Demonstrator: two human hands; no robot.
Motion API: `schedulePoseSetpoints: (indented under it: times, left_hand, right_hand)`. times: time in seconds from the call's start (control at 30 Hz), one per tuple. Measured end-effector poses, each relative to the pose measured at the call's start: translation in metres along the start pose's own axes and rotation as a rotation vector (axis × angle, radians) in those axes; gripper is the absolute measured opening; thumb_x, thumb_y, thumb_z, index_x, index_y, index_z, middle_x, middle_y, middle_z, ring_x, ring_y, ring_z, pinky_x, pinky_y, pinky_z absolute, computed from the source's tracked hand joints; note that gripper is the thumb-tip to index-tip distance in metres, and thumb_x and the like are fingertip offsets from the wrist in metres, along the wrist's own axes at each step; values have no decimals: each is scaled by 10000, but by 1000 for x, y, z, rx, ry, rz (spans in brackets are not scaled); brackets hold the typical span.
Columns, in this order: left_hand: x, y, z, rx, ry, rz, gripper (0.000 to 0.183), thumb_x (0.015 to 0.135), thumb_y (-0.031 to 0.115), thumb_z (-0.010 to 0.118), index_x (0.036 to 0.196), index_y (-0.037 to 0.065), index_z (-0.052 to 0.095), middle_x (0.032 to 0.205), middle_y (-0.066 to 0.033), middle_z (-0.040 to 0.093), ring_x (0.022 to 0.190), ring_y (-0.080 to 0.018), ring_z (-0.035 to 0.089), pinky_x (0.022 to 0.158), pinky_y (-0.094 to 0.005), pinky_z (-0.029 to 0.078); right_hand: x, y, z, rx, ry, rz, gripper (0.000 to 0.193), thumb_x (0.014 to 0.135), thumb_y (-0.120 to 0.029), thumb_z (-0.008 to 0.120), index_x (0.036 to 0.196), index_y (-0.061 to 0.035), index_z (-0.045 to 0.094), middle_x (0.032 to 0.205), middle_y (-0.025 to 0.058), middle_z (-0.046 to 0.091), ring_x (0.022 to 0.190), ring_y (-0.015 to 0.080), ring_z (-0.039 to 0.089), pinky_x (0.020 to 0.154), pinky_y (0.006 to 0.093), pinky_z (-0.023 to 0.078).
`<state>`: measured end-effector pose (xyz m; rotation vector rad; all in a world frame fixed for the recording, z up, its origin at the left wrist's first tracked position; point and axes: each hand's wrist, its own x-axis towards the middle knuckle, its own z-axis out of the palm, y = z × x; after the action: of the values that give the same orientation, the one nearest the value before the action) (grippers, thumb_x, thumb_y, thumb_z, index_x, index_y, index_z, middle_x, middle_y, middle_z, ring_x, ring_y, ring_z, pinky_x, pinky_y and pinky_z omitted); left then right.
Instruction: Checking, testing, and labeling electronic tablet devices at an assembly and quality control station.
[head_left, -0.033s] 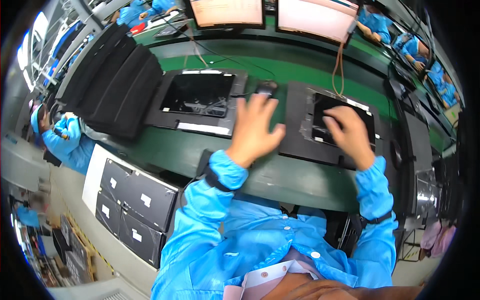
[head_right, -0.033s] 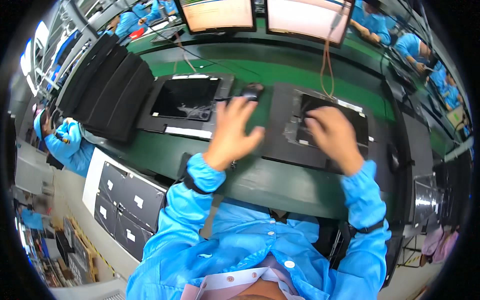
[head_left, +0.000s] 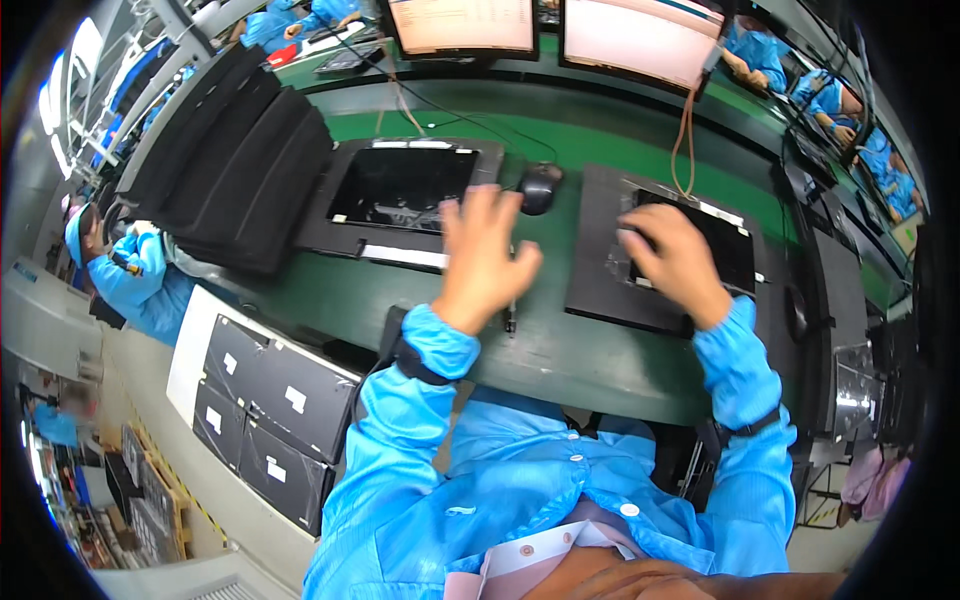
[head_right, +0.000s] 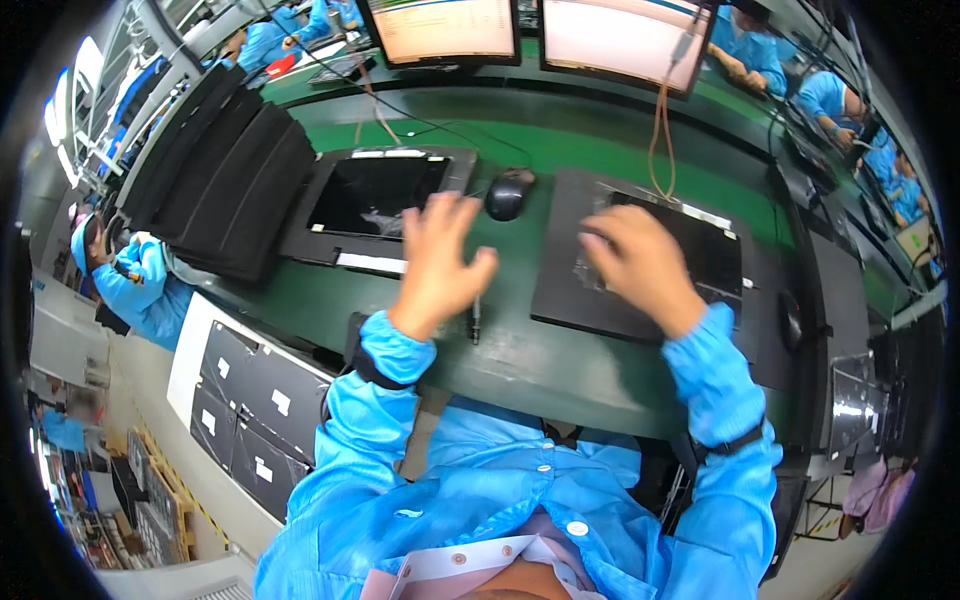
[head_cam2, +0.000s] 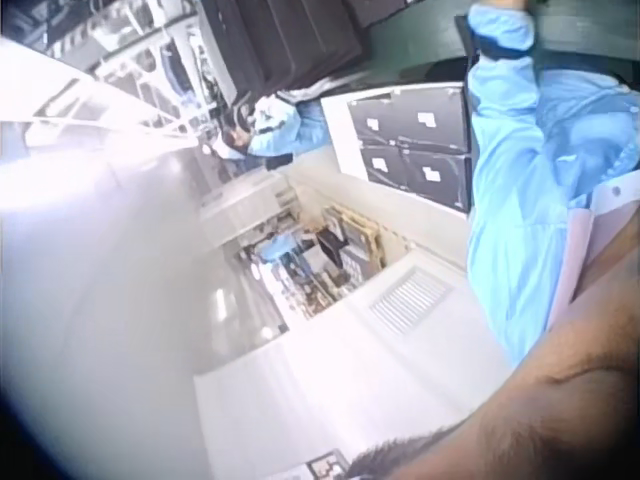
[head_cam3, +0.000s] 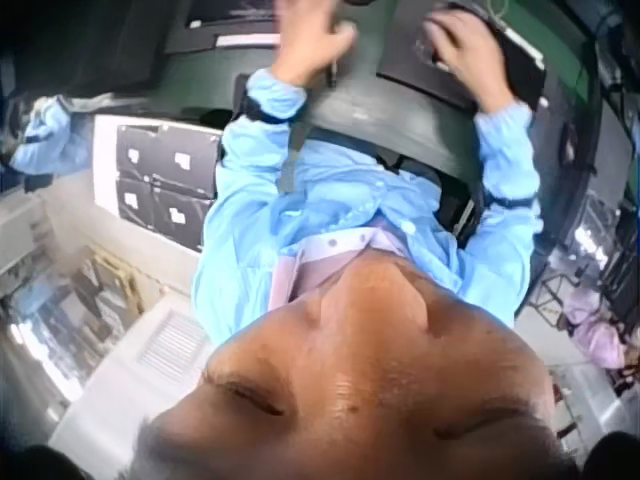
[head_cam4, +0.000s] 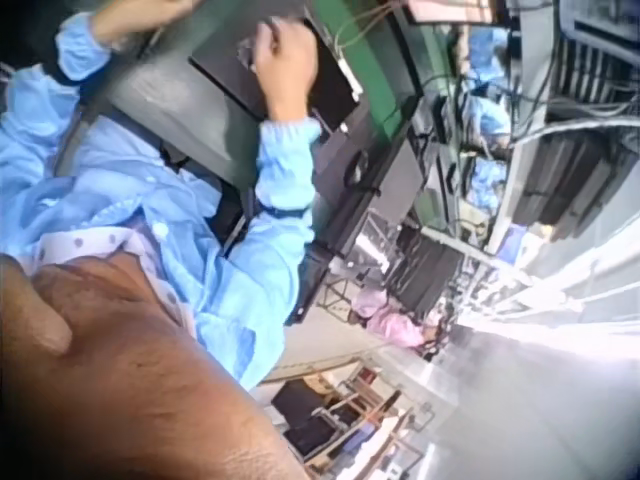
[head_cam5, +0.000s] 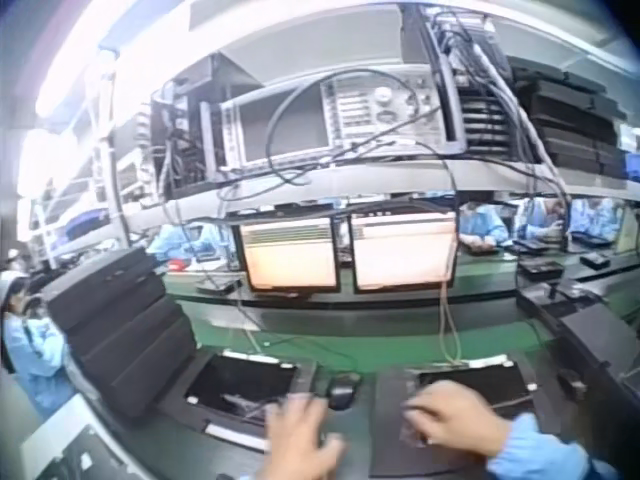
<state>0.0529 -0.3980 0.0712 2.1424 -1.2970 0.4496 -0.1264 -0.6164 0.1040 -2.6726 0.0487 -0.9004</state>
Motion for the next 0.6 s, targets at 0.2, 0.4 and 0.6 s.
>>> schedulePoseSetpoints:
  times: [0.2, 0.4, 0.6]
  left_hand:
    - [-48, -100, -8, -1067, 538, -846, 735, 927, 97, 638, 1553, -51, 282, 1587, -265, 315, 1475, -349, 337, 1182, -422, 325]
    - [-51, -107, -17, -1606, 690, -992, 413, 938, 115, 680, 1301, 6, 514, 1085, -86, 606, 1055, -204, 607, 965, -428, 517]
    - [-26, -135, -10, -2045, 513, -946, 300, 980, 104, 627, 1255, 5, 556, 1287, -150, 619, 1225, -327, 587, 1070, -517, 480]
  right_hand:
    - [115, -18, 168, 3, -10, -229, 256, 868, -223, 707, 1036, -30, 725, 1024, 154, 682, 1024, 344, 632, 891, 457, 512]
    - [147, -34, 148, 34, -360, 28, 271, 878, -262, 662, 998, -20, 684, 941, 192, 713, 914, 387, 685, 799, 475, 530]
    - [153, -79, 113, 41, -351, 115, 385, 838, -363, 724, 1057, -47, 723, 947, 180, 736, 863, 374, 702, 771, 451, 534]
